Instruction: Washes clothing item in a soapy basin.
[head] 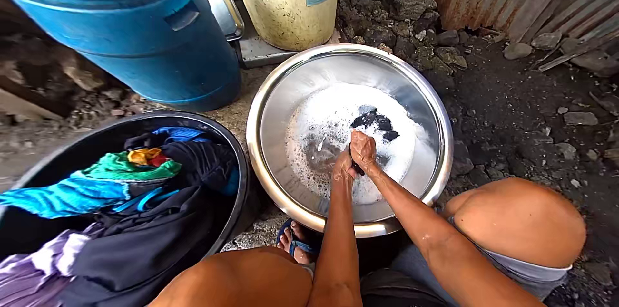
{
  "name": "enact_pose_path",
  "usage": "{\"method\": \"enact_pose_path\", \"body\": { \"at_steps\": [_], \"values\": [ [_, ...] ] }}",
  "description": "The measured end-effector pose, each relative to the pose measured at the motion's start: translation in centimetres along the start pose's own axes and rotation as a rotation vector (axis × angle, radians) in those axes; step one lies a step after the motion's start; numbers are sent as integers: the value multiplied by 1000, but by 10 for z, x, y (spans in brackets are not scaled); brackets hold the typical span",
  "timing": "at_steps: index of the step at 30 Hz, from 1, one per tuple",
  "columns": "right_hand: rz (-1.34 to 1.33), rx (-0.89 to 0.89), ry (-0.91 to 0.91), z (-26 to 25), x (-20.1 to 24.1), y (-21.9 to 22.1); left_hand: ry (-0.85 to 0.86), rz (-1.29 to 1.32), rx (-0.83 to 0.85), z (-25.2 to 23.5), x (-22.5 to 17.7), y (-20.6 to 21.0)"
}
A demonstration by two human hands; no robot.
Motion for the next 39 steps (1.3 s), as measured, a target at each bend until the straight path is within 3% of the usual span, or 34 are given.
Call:
{"method": "enact_pose_path", "body": {
  "at_steps": [3, 6, 8, 10, 12, 15, 19, 24, 28, 33, 39],
  "values": [
    [-200, -72, 201, -25, -39, -8, -3, -18, 136, 25, -21, 19],
    [-476, -130, 242, -40, -54, -11, 108, -163, 183, 42, -64, 30],
    [-749, -36, 245, -41, -46, -17, 247, -440, 70, 48, -98, 26],
    [-992, 123, 261, -39, -36, -15, 397, -757, -151, 55, -126, 19],
    [-1082, 221, 209, -36, -25, -4, 511, -956, -285, 69, -144, 22],
    [-998, 327, 98, -24, -17, 17, 484, -1034, -267, 87, -141, 22],
    [-848, 413, -44, -5, 2, 19, 273, -945, -178, 74, -97, -6],
    [-884, 452, -42, 9, 10, 21, 225, -808, -131, 53, -89, -21],
    [-817, 483, -12, 11, 7, 21, 236, -706, -208, 55, -81, -23],
    [-890, 391, 14, 14, 4, 25, 281, -584, -280, 53, -80, -25],
    [-720, 427, -50, 17, 6, 34, 481, -948, -198, 53, -99, -29]
  ]
}}
Point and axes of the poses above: each hand's wrist, its own z-axis away from the middle knuckle, its own y-axis out of the palm, x = y × z, the point moved 1 cm from there along -z, towards the middle knuckle, and after that the axes turned 3 degrees about z, right-handed, at the moved point
